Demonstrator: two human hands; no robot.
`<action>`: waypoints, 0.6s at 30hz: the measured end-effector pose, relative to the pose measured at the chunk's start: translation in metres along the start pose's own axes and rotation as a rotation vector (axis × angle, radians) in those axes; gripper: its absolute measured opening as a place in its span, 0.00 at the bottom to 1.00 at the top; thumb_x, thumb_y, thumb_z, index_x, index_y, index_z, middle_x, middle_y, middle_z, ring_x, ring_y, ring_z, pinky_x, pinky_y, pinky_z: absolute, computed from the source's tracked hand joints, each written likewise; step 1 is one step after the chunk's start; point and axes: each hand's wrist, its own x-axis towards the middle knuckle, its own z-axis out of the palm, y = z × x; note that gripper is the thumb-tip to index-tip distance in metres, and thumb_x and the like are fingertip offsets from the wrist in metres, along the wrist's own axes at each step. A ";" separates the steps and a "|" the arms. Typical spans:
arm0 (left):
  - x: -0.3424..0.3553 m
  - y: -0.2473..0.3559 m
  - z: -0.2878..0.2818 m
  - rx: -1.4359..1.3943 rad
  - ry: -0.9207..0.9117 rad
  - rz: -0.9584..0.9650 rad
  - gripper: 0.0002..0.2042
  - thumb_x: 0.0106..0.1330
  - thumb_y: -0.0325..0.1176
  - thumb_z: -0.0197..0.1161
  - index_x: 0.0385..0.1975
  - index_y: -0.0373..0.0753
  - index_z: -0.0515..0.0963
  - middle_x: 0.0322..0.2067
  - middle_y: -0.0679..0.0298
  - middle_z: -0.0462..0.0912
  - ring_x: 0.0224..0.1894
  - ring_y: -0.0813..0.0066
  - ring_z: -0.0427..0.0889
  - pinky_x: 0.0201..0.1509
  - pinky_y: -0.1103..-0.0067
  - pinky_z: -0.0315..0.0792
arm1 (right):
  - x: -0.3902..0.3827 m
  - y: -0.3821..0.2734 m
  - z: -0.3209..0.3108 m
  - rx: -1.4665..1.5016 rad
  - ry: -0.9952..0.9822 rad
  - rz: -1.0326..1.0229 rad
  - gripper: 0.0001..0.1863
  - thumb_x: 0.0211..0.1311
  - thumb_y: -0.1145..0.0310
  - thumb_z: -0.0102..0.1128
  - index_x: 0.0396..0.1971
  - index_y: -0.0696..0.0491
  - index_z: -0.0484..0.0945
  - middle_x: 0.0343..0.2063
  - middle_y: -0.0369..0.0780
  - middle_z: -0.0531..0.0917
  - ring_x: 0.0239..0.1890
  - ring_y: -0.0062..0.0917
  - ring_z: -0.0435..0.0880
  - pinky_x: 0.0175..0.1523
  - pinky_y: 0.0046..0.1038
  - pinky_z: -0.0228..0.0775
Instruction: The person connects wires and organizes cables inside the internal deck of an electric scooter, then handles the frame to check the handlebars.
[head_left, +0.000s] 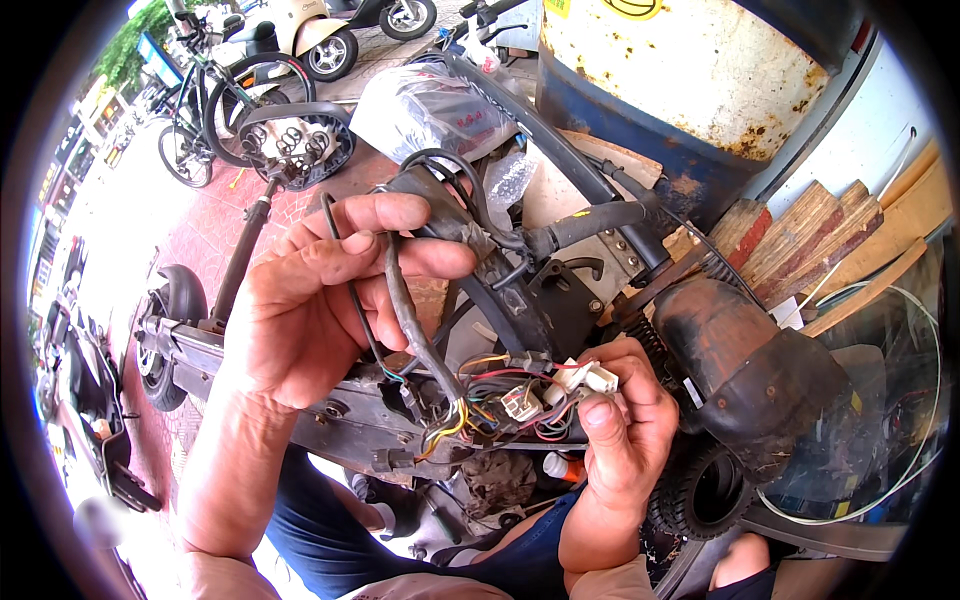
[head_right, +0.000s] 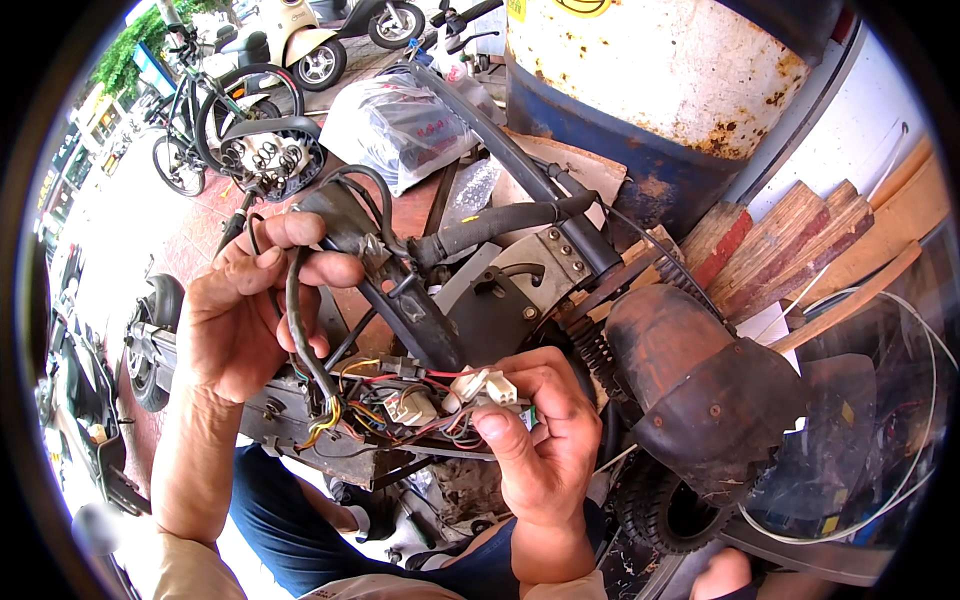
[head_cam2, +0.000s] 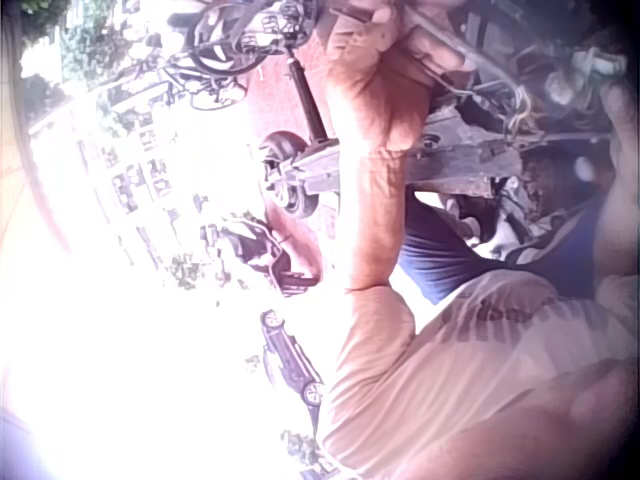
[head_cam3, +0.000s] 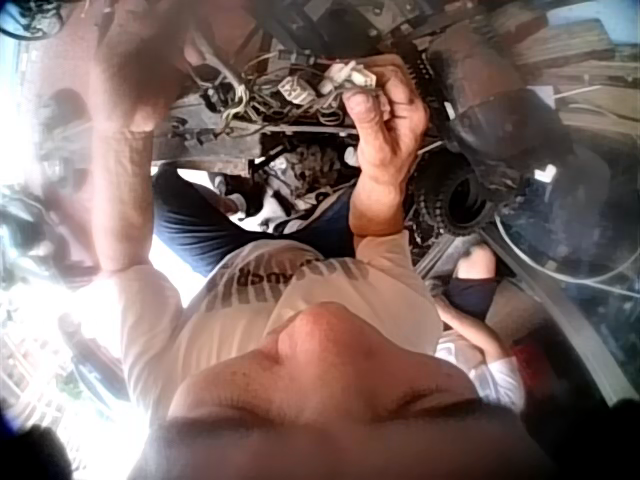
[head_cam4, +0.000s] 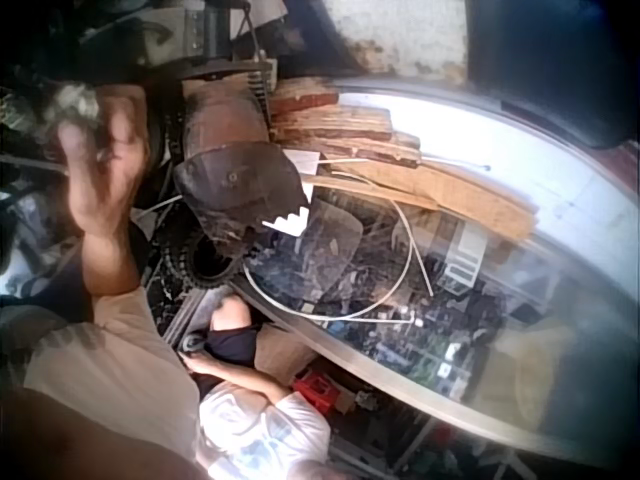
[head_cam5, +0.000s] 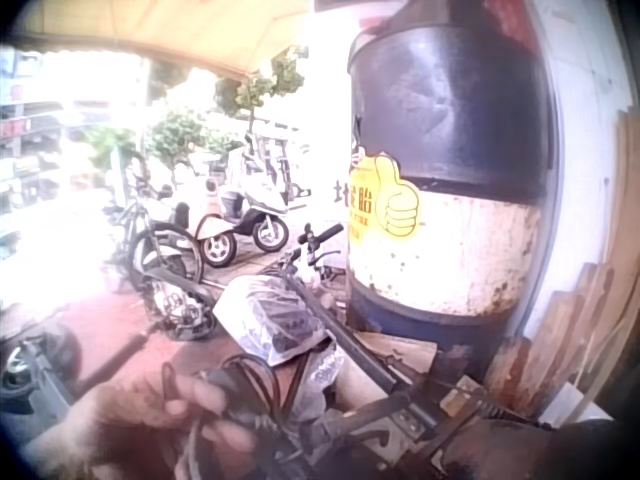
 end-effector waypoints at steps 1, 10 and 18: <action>0.000 0.000 0.000 0.001 -0.001 0.000 0.19 0.78 0.31 0.57 0.63 0.26 0.76 0.52 0.32 0.87 0.31 0.61 0.94 0.39 0.76 0.91 | 0.000 -0.001 0.000 -0.003 0.002 0.004 0.19 0.70 0.58 0.72 0.38 0.64 0.86 0.41 0.43 0.84 0.43 0.24 0.83 0.51 0.26 0.73; -0.001 0.000 0.002 -0.010 0.013 0.004 0.18 0.78 0.30 0.56 0.62 0.26 0.76 0.52 0.32 0.87 0.30 0.62 0.93 0.38 0.76 0.91 | 0.000 -0.001 0.001 -0.029 0.005 -0.003 0.19 0.71 0.58 0.72 0.39 0.63 0.86 0.41 0.43 0.84 0.42 0.24 0.83 0.50 0.26 0.74; 0.000 0.000 0.003 -0.025 0.006 0.003 0.18 0.78 0.29 0.56 0.62 0.26 0.76 0.52 0.32 0.87 0.30 0.62 0.94 0.38 0.76 0.91 | 0.000 0.000 0.000 -0.029 0.001 -0.013 0.19 0.71 0.57 0.71 0.39 0.63 0.86 0.41 0.42 0.84 0.42 0.24 0.83 0.50 0.26 0.74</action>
